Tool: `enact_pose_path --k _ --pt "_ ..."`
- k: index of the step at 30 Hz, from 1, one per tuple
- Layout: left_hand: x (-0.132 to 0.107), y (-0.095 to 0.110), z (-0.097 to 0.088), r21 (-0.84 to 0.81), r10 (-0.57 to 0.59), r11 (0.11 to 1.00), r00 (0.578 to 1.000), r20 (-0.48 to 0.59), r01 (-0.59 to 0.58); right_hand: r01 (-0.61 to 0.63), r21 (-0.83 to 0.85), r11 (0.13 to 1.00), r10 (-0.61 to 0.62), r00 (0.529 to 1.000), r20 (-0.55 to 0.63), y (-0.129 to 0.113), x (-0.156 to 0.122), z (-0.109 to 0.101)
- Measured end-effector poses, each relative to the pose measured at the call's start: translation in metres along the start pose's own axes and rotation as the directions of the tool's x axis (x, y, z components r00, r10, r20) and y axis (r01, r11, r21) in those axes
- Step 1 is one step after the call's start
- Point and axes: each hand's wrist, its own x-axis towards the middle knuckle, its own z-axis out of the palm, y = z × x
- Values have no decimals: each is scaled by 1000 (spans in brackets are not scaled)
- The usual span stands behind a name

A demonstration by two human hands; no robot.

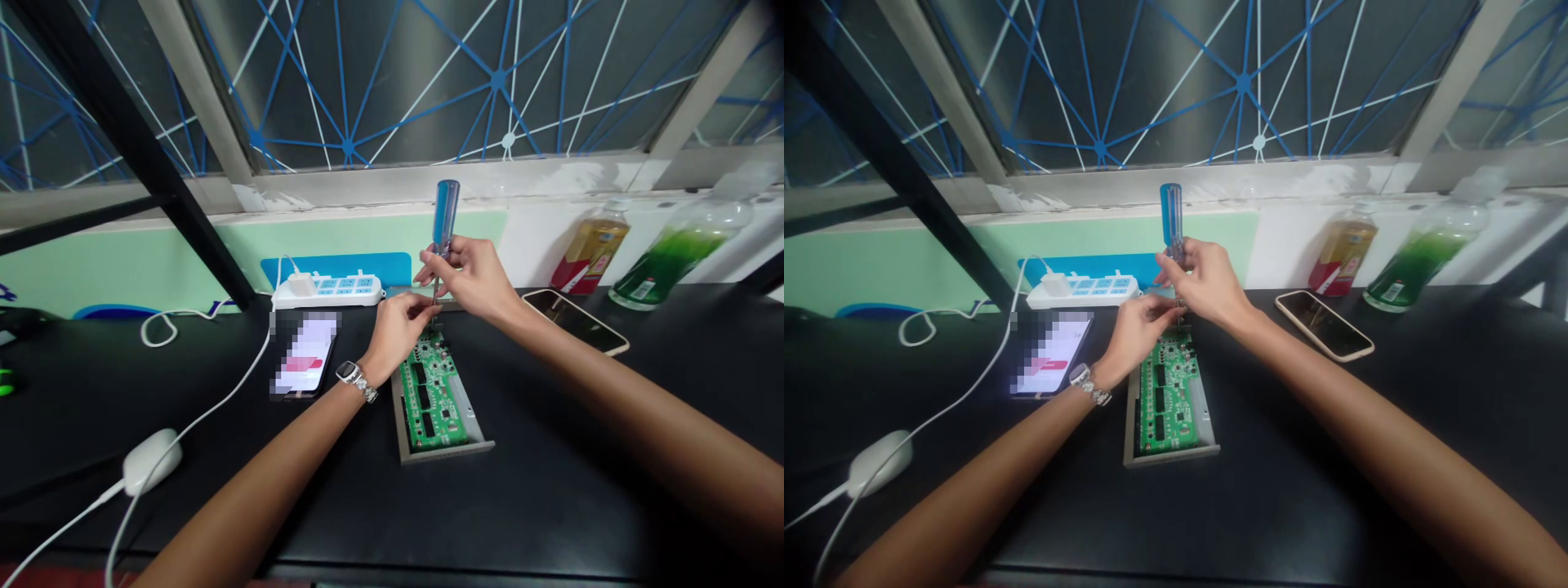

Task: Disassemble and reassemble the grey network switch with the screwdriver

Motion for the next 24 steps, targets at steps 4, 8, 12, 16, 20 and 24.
enact_pose_path --k 4,8,12,16,20,24 --pt "0 -4 2 -28 -11 1000 1000 -1 11 -82 137 987 64 989 131 -2 5 -4" --pt "-2 -7 4 -106 -32 994 999 10 32 -49 160 986 64 994 -86 -3 2 -1" --pt "-3 -7 4 -165 -46 985 999 25 49 -16 180 983 18 1000 -10 -4 3 -2" --pt "-2 -8 5 -244 -71 966 996 52 82 -64 172 983 49 995 88 -5 6 -8" --pt "-2 -10 5 -217 -89 972 996 22 92 -75 158 985 84 995 -46 -5 4 -7" --pt "-5 -11 5 -179 -86 980 996 26 89 -61 147 987 46 994 100 -11 1 -6"
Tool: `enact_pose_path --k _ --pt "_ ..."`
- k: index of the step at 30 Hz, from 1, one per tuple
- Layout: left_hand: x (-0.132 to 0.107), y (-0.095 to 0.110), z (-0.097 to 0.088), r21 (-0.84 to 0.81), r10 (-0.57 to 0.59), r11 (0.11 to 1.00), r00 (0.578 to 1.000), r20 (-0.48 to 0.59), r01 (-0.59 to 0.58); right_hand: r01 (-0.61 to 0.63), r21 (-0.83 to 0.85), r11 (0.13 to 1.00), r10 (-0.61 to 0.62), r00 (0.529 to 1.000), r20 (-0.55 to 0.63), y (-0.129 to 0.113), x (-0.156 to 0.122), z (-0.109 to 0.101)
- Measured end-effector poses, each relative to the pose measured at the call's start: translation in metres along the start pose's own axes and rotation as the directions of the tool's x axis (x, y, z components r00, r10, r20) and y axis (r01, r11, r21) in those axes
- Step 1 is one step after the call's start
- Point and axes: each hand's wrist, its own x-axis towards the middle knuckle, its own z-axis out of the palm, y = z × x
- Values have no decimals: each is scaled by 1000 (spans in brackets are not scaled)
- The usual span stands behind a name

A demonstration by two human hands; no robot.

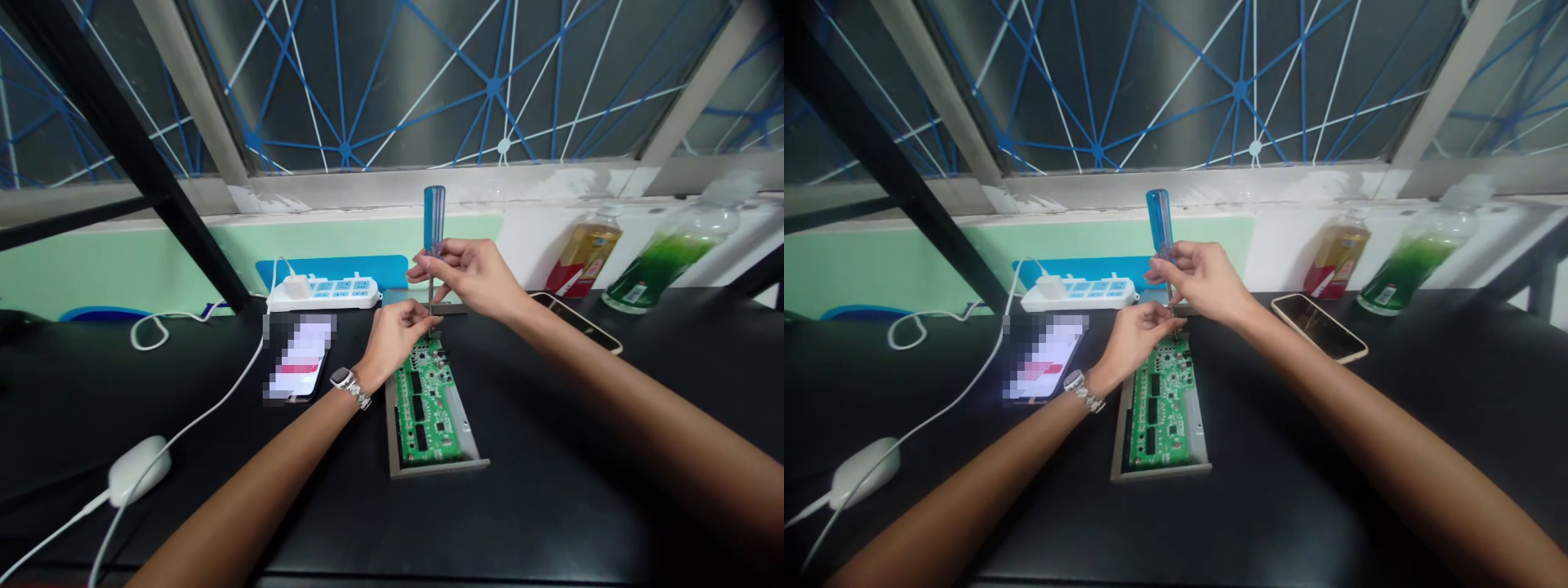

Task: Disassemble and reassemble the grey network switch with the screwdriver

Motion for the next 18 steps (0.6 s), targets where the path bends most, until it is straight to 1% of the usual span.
enact_pose_path --k 2,3,6,7,8,11,13,15,18 --pt "-2 0 0 23 13 1000 1000 17 -14 -3 2 1000 3 1000 27 -2 -2 1" --pt "-3 1 -1 30 19 999 1000 23 -20 -11 5 1000 11 1000 7 -1 -3 1" --pt "-6 4 -1 48 29 998 999 38 -31 -23 -4 1000 23 994 -110 1 -8 2" --pt "-7 5 -1 59 34 998 998 49 -37 -22 -19 1000 20 992 -121 1 -10 2" --pt "-7 6 -2 69 40 997 997 63 -44 -17 -38 999 13 994 -109 1 -11 1" --pt "-8 6 -2 83 54 995 993 107 -63 -2 -73 997 2 1000 11 -2 -14 -3" --pt "-7 6 -2 87 44 995 992 115 -55 7 -69 998 -4 999 43 -1 -14 -5" --pt "-5 5 -2 99 26 994 994 106 -36 19 -85 996 -20 1000 -15 3 -15 -4" --pt "-1 4 -2 112 12 994 998 68 -20 40 -161 986 -65 985 -157 14 -18 0"
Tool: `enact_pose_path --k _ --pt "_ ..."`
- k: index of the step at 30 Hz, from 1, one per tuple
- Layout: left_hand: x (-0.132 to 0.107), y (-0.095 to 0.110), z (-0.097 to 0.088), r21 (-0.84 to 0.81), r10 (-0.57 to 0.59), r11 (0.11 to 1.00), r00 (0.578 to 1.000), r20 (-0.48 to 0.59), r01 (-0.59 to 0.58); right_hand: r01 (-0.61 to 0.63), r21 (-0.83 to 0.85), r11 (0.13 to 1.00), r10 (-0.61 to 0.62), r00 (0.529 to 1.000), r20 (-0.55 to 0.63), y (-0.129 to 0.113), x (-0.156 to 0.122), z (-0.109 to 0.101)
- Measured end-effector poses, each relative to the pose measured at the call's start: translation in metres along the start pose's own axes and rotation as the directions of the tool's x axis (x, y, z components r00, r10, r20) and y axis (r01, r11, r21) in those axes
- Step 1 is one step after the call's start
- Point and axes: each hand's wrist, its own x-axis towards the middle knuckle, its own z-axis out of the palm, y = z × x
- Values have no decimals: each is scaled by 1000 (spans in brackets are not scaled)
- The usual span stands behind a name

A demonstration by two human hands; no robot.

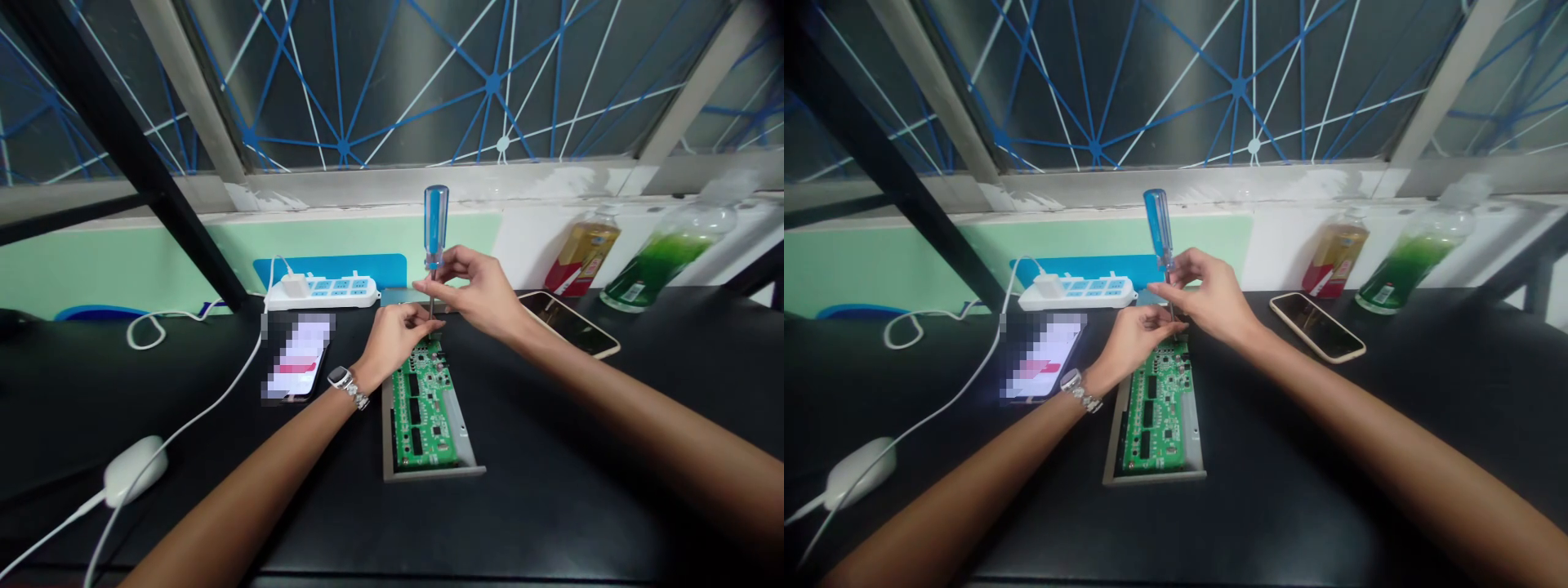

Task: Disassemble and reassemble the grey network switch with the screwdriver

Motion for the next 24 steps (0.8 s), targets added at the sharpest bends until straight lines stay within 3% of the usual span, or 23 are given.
enact_pose_path --k 4,10,17,24 --pt "1 0 -1 11 12 1000 1000 -24 -12 19 -46 999 -20 999 -34 8 -8 3" --pt "-2 -4 -3 -83 35 996 994 107 -26 10 -85 996 -9 1000 7 10 -10 -1" --pt "3 -3 -4 7 16 1000 1000 25 -16 51 -150 987 -52 999 -8 17 -14 2" --pt "0 4 -8 -41 13 999 991 133 -8 -14 -102 995 31 987 160 17 -11 -1"
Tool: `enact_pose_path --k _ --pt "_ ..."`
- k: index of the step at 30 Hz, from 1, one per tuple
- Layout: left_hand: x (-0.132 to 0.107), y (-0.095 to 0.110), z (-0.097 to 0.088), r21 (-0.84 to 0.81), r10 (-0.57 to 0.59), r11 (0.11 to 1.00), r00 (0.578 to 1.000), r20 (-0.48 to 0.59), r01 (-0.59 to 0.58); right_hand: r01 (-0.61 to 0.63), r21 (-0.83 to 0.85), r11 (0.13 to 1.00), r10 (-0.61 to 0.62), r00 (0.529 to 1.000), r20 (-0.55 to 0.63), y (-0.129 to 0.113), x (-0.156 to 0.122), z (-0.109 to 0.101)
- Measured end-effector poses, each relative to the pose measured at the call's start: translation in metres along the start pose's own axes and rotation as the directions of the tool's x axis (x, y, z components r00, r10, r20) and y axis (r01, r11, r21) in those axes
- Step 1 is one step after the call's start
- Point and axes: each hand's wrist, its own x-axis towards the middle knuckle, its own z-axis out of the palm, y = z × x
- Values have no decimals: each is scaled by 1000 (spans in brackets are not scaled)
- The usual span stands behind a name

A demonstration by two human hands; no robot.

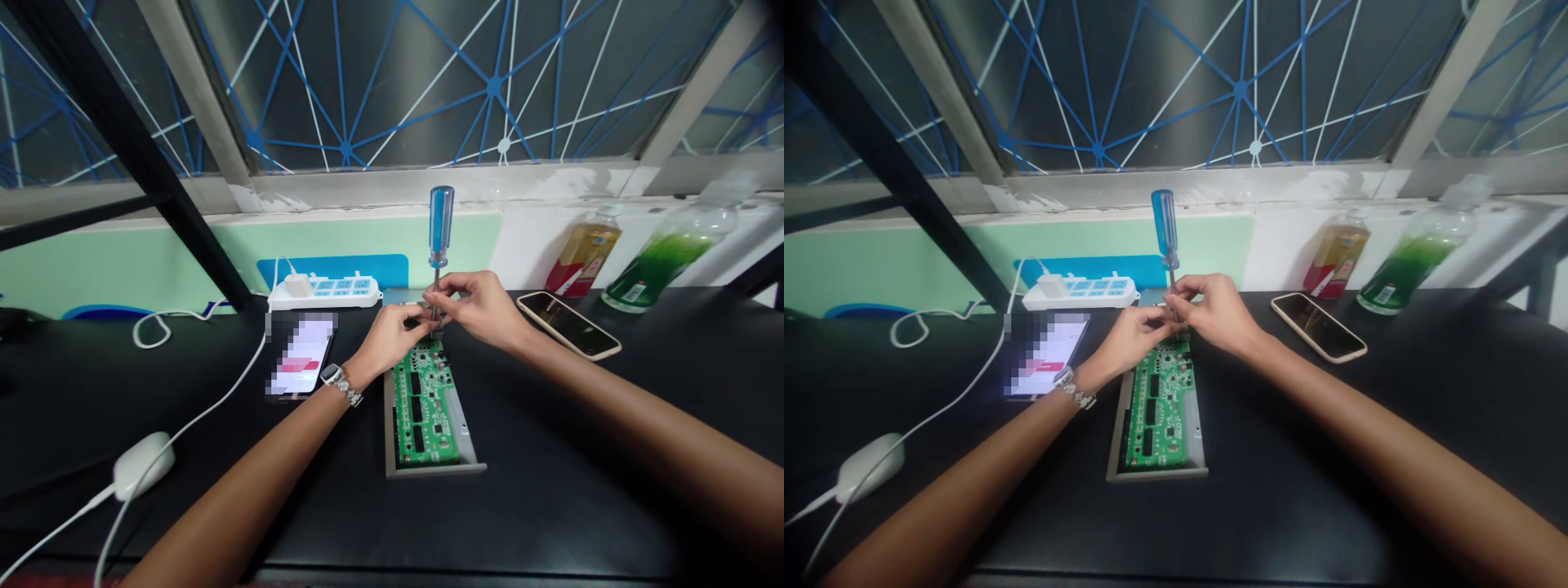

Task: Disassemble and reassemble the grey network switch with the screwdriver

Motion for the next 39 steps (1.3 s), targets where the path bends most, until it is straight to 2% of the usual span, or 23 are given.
enact_pose_path --k 2,4,6,12,18,23,29,35,39 --pt "1 -1 1 7 -2 1000 999 -41 3 -7 -12 1000 7 1000 -13 0 0 0" --pt "2 -2 1 29 0 1000 996 -87 2 -2 -41 999 -2 997 -75 0 0 2" --pt "2 -2 1 49 3 999 996 -95 2 6 -59 998 -12 993 -114 1 -1 2" --pt "1 -3 0 20 1 1000 1000 -8 0 -16 7 1000 17 1000 -19 3 0 0" --pt "2 -6 3 62 -18 998 995 -101 24 -6 -55 998 2 997 -71 -1 0 -3" --pt "1 -5 1 12 2 1000 1000 8 -2 -10 -62 998 11 1000 17 -4 0 -7" --pt "1 -6 1 75 -6 997 996 -86 13 36 -116 993 -41 998 -42 -6 0 -4" --pt "-1 -5 0 23 5 1000 1000 -4 -4 11 -96 995 -5 998 61 -7 0 -7" --pt "-1 -4 2 49 -13 999 995 -96 18 25 -100 995 -27 999 -17 -6 1 -6"
